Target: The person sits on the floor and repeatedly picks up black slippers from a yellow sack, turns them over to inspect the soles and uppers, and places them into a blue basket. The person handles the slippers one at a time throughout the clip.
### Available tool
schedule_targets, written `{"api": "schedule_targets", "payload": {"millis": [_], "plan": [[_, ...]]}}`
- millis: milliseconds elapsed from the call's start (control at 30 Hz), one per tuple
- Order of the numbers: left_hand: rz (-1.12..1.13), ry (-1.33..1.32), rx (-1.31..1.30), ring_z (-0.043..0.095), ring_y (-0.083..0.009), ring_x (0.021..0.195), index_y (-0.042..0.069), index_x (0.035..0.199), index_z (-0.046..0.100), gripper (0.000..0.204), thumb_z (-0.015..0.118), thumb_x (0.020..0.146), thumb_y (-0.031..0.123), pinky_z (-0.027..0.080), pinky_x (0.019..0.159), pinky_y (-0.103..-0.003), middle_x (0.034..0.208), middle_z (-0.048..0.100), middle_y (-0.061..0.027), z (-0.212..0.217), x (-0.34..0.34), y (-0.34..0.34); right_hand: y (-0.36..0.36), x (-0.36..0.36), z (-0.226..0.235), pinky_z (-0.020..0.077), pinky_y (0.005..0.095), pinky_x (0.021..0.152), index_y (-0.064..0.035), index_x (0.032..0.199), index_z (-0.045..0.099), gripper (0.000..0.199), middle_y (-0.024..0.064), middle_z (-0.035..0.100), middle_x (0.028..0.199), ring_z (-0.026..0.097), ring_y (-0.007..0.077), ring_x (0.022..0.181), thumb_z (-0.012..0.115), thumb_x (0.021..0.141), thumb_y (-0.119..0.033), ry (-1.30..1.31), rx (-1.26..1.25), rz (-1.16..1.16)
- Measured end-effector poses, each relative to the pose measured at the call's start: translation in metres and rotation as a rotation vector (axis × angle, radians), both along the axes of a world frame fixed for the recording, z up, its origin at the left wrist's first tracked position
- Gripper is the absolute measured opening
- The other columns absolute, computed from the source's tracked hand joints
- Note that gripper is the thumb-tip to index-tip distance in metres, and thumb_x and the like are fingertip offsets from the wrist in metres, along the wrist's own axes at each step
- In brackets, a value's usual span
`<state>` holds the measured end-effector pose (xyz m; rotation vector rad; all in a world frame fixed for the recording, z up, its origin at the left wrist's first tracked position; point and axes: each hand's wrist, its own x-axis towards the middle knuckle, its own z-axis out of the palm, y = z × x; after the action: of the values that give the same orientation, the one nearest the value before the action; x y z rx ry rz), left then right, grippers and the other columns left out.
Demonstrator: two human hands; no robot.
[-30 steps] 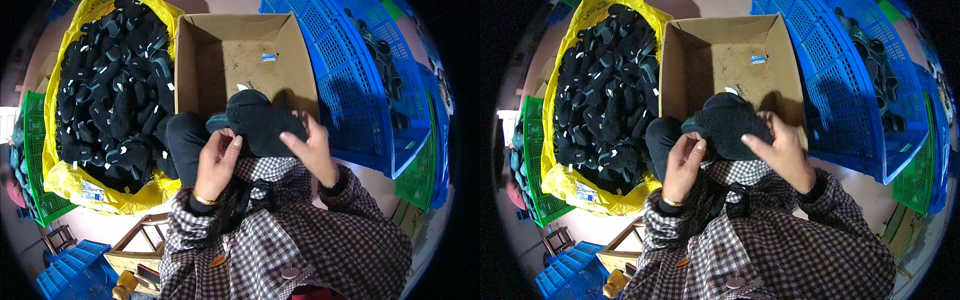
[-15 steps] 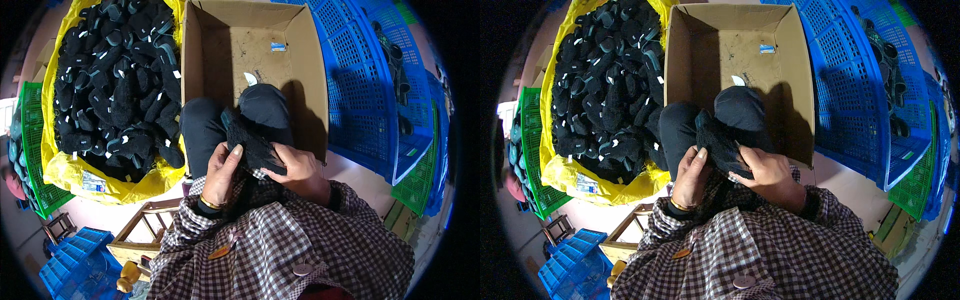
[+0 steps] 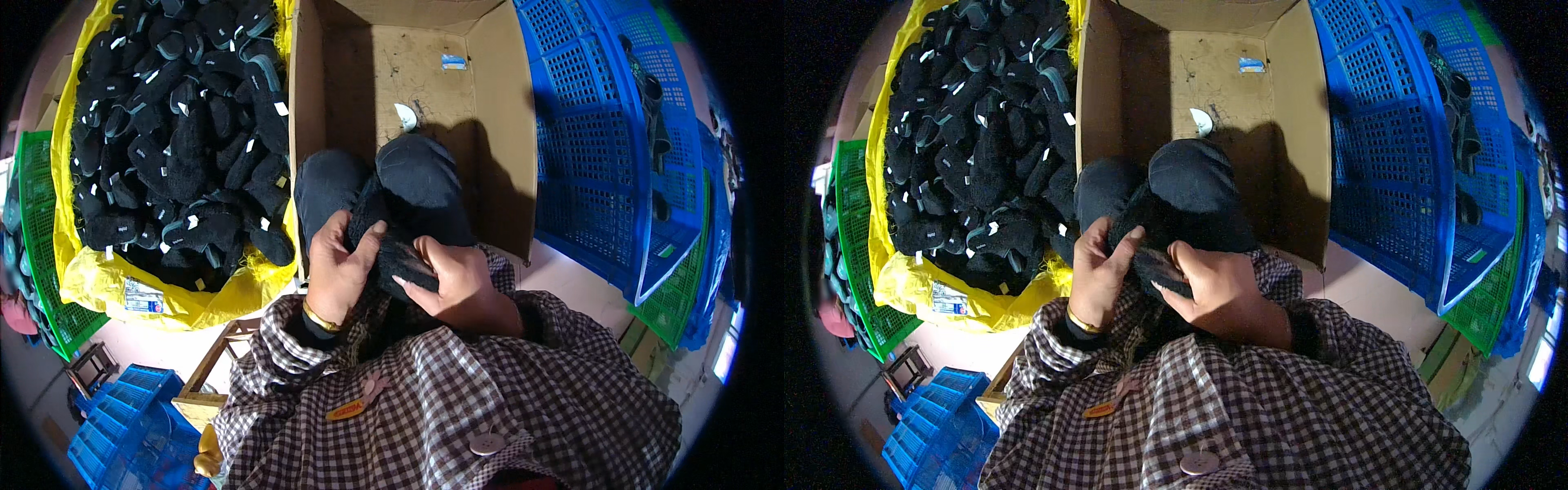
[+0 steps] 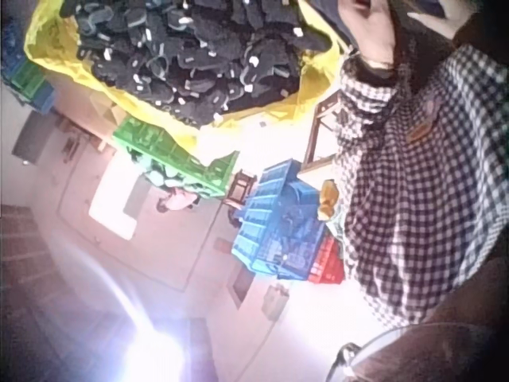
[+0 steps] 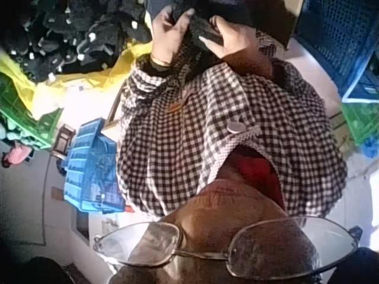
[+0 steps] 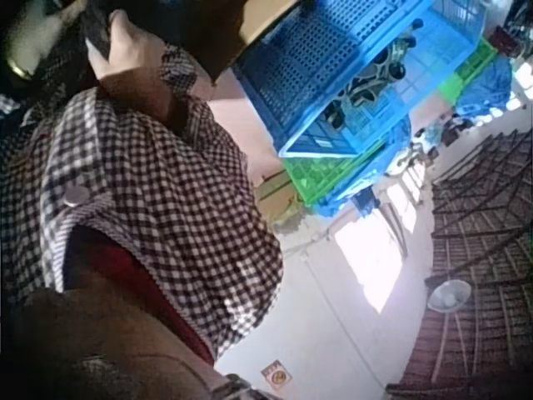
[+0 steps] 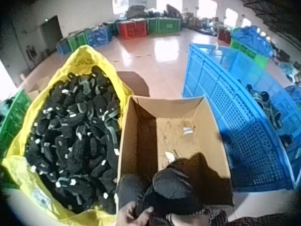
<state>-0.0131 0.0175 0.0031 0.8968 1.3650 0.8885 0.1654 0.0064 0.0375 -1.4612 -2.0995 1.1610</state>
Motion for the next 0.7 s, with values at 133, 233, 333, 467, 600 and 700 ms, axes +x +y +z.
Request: {"api": "schedule_targets", "payload": {"millis": [133,233,333,467,600,700], "plan": [[-0.115,0.409,0.269,0.048,-0.0264,0.056,-0.003,0.076,0.052,0.022,0.069,0.083,0.010,0.040,0.054,-0.034,0.065,0.047,-0.0178,0.007,-0.016,0.002,0.005,-0.011,-0.024,0.0517,0.0369,0.062,0.0000,0.104,0.054,0.040,0.0172,0.066,0.084,0.067,0.0325,0.076,0.074,0.077,-0.021,0.187,-0.248,-0.148],[-0.205,0.472,0.339,0.051,-0.0388,0.063,-0.003,0.078,0.053,0.016,0.067,0.078,0.006,0.043,0.056,-0.039,0.069,0.051,-0.0194,0.015,-0.028,0.005,0.013,-0.020,-0.040,0.0520,0.0377,0.070,0.0017,0.110,0.055,0.044,0.0201,0.066,0.090,0.066,0.0347,0.084,0.072,0.077,-0.021,0.317,-0.354,-0.166],[-0.326,0.566,0.441,0.052,-0.0366,0.067,-0.003,0.083,0.053,0.016,0.064,0.074,0.005,0.043,0.061,-0.040,0.073,0.051,-0.0197,0.026,-0.028,0.000,0.010,-0.020,-0.060,0.0514,0.0377,0.074,0.0030,0.115,0.054,0.047,0.0225,0.065,0.093,0.065,0.0362,0.089,0.070,0.075,-0.017,0.302,-0.339,-0.136],[-0.343,0.833,0.536,0.052,-0.0380,0.071,0.000,0.077,0.048,0.024,0.065,0.061,0.007,0.043,0.062,-0.045,0.075,0.050,-0.0178,0.037,-0.002,-0.011,0.016,-0.021,-0.063,0.0496,0.0348,0.081,0.0040,0.116,0.055,0.045,0.0216,0.066,0.099,0.065,0.0278,0.094,0.067,0.074,-0.008,0.412,-0.391,-0.115],[-0.272,0.976,0.555,0.051,-0.0358,0.073,0.000,0.081,0.050,0.027,0.066,0.060,0.007,0.043,0.064,-0.043,0.077,0.051,-0.0162,0.041,0.016,-0.012,0.042,-0.020,-0.054,0.0478,0.0306,0.085,0.0006,0.107,0.061,0.028,0.0050,0.066,0.099,0.057,0.0123,0.093,0.062,0.079,0.003,0.758,-0.836,-0.136],[-0.191,0.896,0.540,0.053,-0.0363,0.079,-0.003,0.103,0.055,0.041,0.070,0.065,0.007,0.045,0.071,-0.042,0.088,0.054,-0.0179,0.035,0.013,-0.036,0.036,-0.020,-0.051,0.0481,0.0270,0.081,0.0008,0.102,0.062,0.023,0.0021,0.065,0.096,0.057,0.0094,0.089,0.061,0.080,0.003,0.734,-0.748,-0.168]]}}
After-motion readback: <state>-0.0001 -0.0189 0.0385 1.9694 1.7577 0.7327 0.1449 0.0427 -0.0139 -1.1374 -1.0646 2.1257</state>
